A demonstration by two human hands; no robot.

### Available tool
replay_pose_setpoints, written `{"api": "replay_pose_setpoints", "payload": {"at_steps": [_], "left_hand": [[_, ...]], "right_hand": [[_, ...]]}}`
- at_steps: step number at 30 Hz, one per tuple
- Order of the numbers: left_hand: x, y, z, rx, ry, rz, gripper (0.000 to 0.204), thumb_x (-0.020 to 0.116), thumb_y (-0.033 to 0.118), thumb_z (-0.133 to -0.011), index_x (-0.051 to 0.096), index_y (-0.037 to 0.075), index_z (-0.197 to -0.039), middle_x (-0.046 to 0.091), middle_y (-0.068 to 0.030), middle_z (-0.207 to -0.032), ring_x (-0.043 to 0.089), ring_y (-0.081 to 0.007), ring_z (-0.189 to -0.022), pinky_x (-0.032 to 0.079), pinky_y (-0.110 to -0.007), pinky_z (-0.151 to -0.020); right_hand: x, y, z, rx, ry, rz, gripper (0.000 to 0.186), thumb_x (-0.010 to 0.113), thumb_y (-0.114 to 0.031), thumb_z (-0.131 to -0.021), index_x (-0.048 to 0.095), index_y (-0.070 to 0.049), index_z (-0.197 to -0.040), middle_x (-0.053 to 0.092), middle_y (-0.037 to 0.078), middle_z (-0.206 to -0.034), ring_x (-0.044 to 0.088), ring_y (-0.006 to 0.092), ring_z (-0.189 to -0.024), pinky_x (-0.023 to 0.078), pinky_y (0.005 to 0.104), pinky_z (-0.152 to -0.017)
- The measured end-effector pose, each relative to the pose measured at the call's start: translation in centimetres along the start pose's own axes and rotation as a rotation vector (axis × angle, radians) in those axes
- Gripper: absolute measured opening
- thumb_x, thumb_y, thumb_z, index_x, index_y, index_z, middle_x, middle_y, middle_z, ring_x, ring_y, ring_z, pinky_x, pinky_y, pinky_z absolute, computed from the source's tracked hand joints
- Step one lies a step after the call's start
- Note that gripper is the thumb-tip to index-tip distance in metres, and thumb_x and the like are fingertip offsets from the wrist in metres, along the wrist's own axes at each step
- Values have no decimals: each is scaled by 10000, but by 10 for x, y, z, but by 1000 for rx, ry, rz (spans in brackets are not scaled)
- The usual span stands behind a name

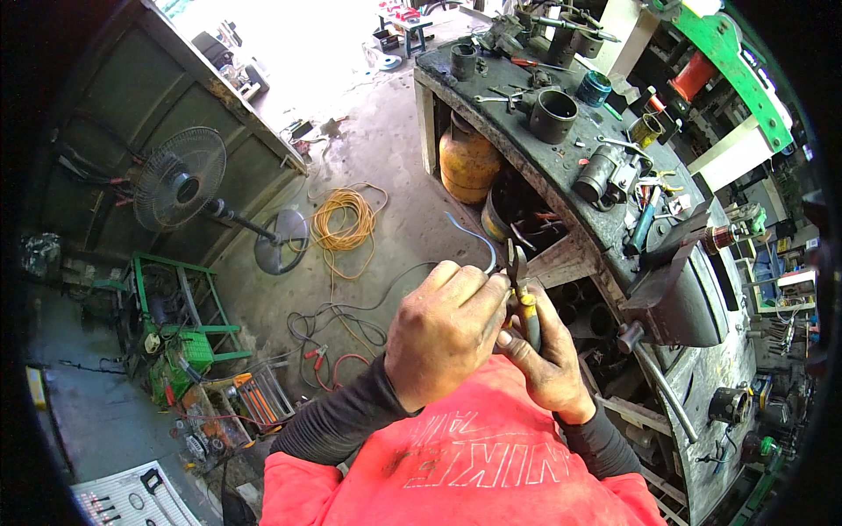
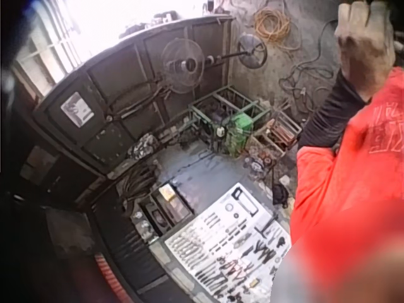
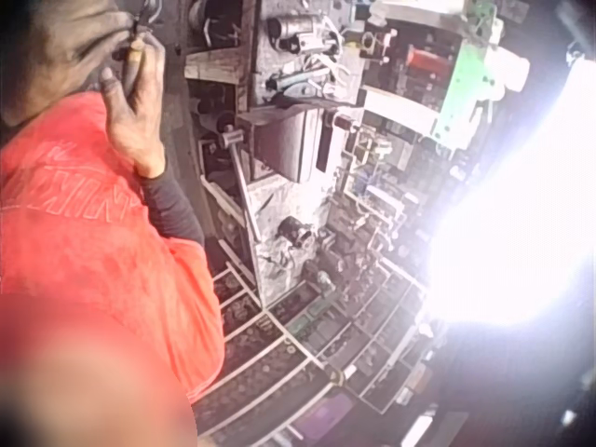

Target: The person sits on the floor and uses a red pneumatic tool to work on a mechanical part. They then walk to a workbench, pick up pliers, and retrieve small metal parts from a glass jar on a shelf. The person uses the pliers to manipulate a small metal piece and places it into a container.

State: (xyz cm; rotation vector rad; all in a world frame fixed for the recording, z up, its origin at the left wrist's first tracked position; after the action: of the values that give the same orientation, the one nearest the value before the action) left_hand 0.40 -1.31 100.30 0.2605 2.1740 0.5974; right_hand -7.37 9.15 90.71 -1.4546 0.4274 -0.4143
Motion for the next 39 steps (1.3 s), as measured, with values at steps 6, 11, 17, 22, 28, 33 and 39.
{"api": "replay_pose_setpoints", "payload": {"at_steps": [6,11,17,22,28,33,39], "left_hand": [[2,-2,2,-6,-5,32,220,756,29,-794,711,19,-1009,657,-113,-845,607,-299,-749,502,-399,-672],[-2,-4,4,-3,19,13,245,756,17,-790,716,12,-1032,658,-113,-844,605,-294,-747,499,-393,-671],[0,-1,7,56,0,-53,319,720,64,-776,683,-39,-1076,587,-90,-876,575,-252,-805,511,-343,-692],[-1,-6,7,61,-14,-80,348,720,70,-771,684,-44,-1098,588,-91,-877,572,-254,-804,512,-351,-691],[-4,-15,4,-18,32,-24,251,754,27,-795,718,11,-1043,661,-106,-835,609,-295,-747,500,-396,-668],[-2,-18,3,-18,41,-11,234,754,29,-802,720,11,-1032,655,-108,-821,602,-299,-729,494,-399,-659],[-2,-21,1,-24,34,-13,217,754,31,-802,719,13,-1015,639,-110,-804,595,-306,-721,488,-406,-653]], "right_hand": [[3,-8,-4,-61,-3,119,353,693,-84,-910,570,24,-1223,541,167,-1244,563,287,-1112,448,376,-992],[6,-5,-5,-66,-6,-5,349,677,-53,-901,575,32,-1224,547,160,-1207,576,271,-1075,464,372,-946],[9,0,-6,-21,2,-3,355,669,-51,-902,570,33,-1232,552,161,-1196,583,262,-1072,469,359,-947],[11,-5,-12,-74,-20,102,358,671,-54,-901,560,29,-1231,550,182,-1215,581,294,-1060,469,373,-949],[14,-7,-16,-155,-2,130,368,674,-59,-893,544,33,-1224,540,209,-1251,576,332,-1020,475,401,-908],[14,-15,-20,-236,-17,267,369,673,-47,-875,536,42,-1206,521,224,-1261,576,349,-1005,480,401,-895],[12,-15,-24,-272,12,287,365,656,-12,-862,533,50,-1201,522,228,-1202,573,363,-954,482,410,-845]]}}
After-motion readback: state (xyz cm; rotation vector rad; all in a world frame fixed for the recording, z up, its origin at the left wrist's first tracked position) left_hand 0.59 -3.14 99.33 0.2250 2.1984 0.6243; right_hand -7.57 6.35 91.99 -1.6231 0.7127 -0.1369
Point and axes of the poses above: each hand's wrist, its own z-axis away from the middle knuckle, its own x-axis out of the palm, y = z × x, the point moved 9 cm from there along -z, towards the middle knuckle
